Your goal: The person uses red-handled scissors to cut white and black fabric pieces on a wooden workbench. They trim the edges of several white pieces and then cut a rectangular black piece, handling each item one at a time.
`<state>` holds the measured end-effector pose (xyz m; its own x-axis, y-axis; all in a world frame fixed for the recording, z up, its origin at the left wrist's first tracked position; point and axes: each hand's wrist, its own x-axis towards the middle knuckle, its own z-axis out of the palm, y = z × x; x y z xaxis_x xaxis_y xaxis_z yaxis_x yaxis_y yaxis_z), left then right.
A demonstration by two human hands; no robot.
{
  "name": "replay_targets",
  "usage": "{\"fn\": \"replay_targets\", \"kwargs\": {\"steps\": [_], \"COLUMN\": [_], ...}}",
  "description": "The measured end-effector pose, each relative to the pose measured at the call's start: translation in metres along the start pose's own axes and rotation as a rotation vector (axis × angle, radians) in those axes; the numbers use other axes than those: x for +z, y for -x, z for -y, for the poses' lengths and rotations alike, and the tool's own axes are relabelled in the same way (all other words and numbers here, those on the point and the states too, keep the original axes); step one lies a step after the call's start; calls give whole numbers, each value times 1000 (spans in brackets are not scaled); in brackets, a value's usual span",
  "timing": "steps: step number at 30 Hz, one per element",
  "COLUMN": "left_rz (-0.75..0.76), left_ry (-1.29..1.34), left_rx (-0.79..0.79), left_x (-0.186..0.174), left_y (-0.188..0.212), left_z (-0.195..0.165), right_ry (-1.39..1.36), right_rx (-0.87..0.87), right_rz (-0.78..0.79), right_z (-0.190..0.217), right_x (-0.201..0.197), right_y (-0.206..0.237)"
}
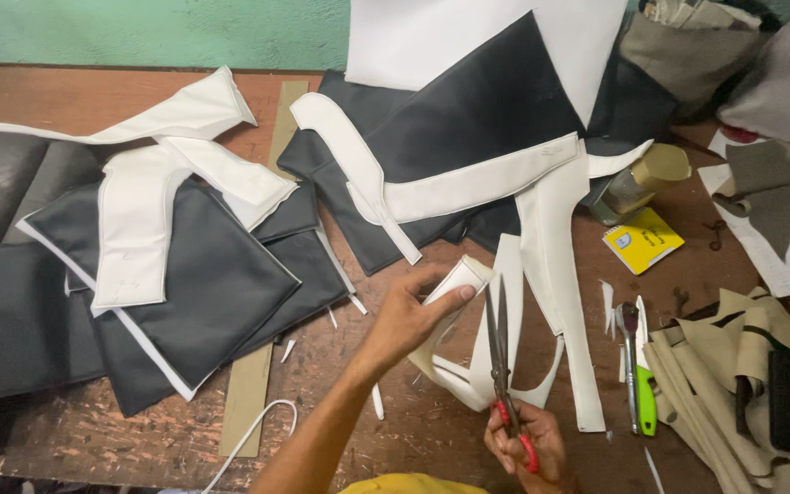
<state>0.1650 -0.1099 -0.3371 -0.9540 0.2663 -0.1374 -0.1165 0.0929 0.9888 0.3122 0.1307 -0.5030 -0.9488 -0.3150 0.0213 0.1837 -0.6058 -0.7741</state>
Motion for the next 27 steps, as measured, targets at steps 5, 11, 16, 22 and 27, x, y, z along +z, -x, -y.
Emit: {"fn": "replay_targets", "kwargs": {"steps": [5, 11, 16, 22, 27], "left_rz": [176, 294, 306, 304, 311], "left_ry": [-173, -334, -333, -345, -313], "left_rx": [107, 24, 32, -51, -37], "left_x": [-25, -29, -26, -21, -20], "left_y": [1, 5, 9, 7, 8], "left_z": [2, -1, -1, -1, 2], "right_ry": [7, 29, 25, 44, 38], "right_rx": [135, 176, 188, 188, 173], "right_rz": [45, 8, -26, -16, -9], "right_z": [9, 14, 13, 17, 20], "right_x": [-1, 2, 1, 4, 8], "right_y": [10, 10, 10, 12, 11]}}
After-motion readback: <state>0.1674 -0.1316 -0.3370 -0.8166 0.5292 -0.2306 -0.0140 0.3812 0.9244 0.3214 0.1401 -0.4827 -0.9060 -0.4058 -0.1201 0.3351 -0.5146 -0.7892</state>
